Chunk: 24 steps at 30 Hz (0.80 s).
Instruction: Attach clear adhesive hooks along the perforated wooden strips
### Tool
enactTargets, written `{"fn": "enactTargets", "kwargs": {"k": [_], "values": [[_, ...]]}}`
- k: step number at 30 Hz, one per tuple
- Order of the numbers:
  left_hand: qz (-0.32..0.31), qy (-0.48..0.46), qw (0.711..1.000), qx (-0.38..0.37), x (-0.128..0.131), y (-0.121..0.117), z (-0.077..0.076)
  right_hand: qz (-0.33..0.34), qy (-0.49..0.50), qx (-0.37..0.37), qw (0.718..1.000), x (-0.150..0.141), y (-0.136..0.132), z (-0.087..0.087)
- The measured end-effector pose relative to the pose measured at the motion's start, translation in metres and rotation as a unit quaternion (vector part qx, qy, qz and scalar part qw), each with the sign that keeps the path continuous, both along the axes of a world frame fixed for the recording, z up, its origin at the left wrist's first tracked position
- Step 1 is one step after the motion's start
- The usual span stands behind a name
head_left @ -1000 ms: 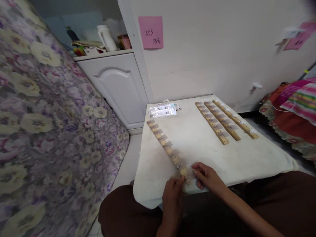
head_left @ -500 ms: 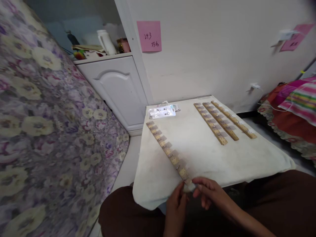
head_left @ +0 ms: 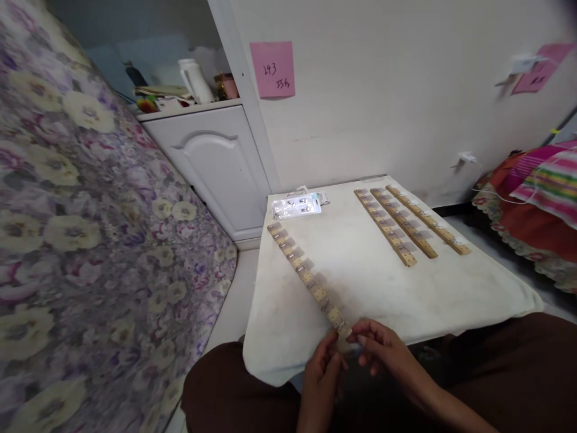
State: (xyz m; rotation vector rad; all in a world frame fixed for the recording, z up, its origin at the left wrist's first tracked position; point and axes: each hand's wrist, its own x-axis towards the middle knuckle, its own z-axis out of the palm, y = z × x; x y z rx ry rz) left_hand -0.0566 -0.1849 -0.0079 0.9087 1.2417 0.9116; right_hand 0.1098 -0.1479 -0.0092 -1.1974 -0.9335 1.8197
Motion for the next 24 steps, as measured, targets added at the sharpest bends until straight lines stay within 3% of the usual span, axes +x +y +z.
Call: {"fn": "enactTargets", "kwargs": {"k": [13,18,24], "values": [[-0.002,0.027,0.999,0.026,-0.002,0.000,-0.002,-0.056,0.125,-0.050,0.989,-0.014,0.004,-0.002],[-0.004,0.039,0.998,0.040,-0.006,0.002,-0.012,-0.051,0.153,-0.053,0.986,-0.015,0.008,-0.008],[-0.009,0.010,0.998,0.068,-0.007,0.006,-0.026,-0.016,0.169,-0.049,0.984,-0.017,0.011,0.002]]}}
